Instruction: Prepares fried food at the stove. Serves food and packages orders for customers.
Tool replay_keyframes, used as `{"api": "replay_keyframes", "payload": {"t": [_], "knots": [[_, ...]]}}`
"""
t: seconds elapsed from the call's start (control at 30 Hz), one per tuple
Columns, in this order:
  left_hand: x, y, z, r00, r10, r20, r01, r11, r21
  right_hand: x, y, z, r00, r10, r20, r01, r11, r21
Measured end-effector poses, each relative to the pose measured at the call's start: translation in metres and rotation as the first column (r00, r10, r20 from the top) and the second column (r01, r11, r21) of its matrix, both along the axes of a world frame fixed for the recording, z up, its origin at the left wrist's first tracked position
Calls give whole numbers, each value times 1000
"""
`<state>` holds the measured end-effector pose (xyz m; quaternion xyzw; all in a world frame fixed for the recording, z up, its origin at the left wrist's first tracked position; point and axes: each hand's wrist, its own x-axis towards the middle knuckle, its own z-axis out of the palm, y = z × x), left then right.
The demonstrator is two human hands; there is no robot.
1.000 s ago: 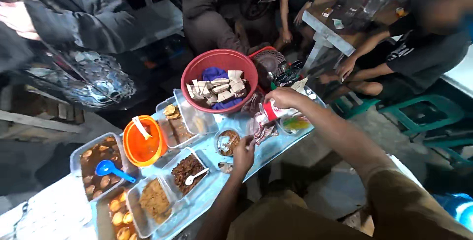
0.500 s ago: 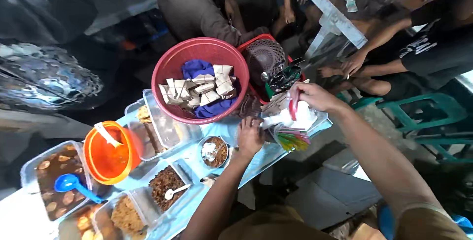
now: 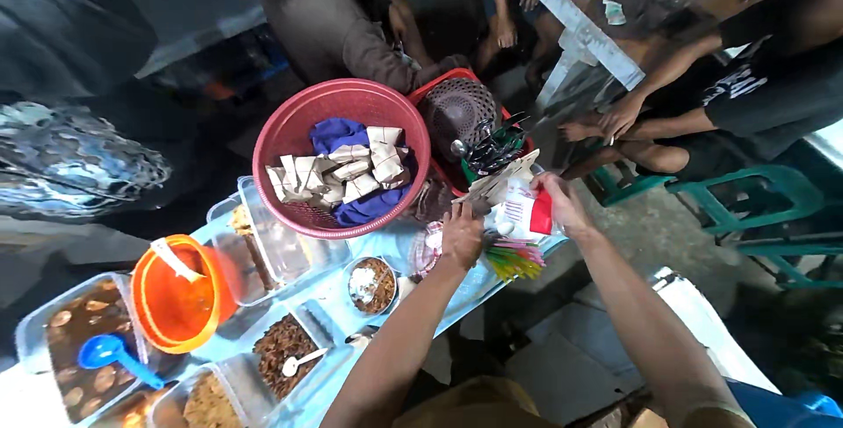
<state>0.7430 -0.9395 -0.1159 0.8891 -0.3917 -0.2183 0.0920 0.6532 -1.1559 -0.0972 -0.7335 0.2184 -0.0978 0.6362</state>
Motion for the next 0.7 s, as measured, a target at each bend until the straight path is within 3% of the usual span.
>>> {"api": "replay_keyframes", "payload": {"t": [0.1, 0.2, 0.33, 0.47, 0.6, 0.7], "knots": [[4, -8, 4, 1000, 1, -26, -2, 999, -32, -4, 1, -4, 998, -47, -38, 47, 999, -3], [11, -31, 21, 982, 37, -187, -17, 994, 105, -5, 4, -12, 997, -64, -47, 64, 998, -12], [18, -49, 29, 966, 61, -252, -16, 984, 176, -6, 5, -16, 997, -74, -25, 72, 996, -59], [25, -33, 17, 966, 103, -239, -114, 993, -32, -13, -4, -12, 994, -99, -44, 94, 990, -103], [26, -11, 5, 952, 183, -246, -251, 926, -282, -17, -7, -10, 991, -114, -68, 106, 988, -110], [27, 0, 2, 897, 148, -418, -337, 839, -428, -16, -5, -8, 991, -100, -88, 87, 987, -138]]}}
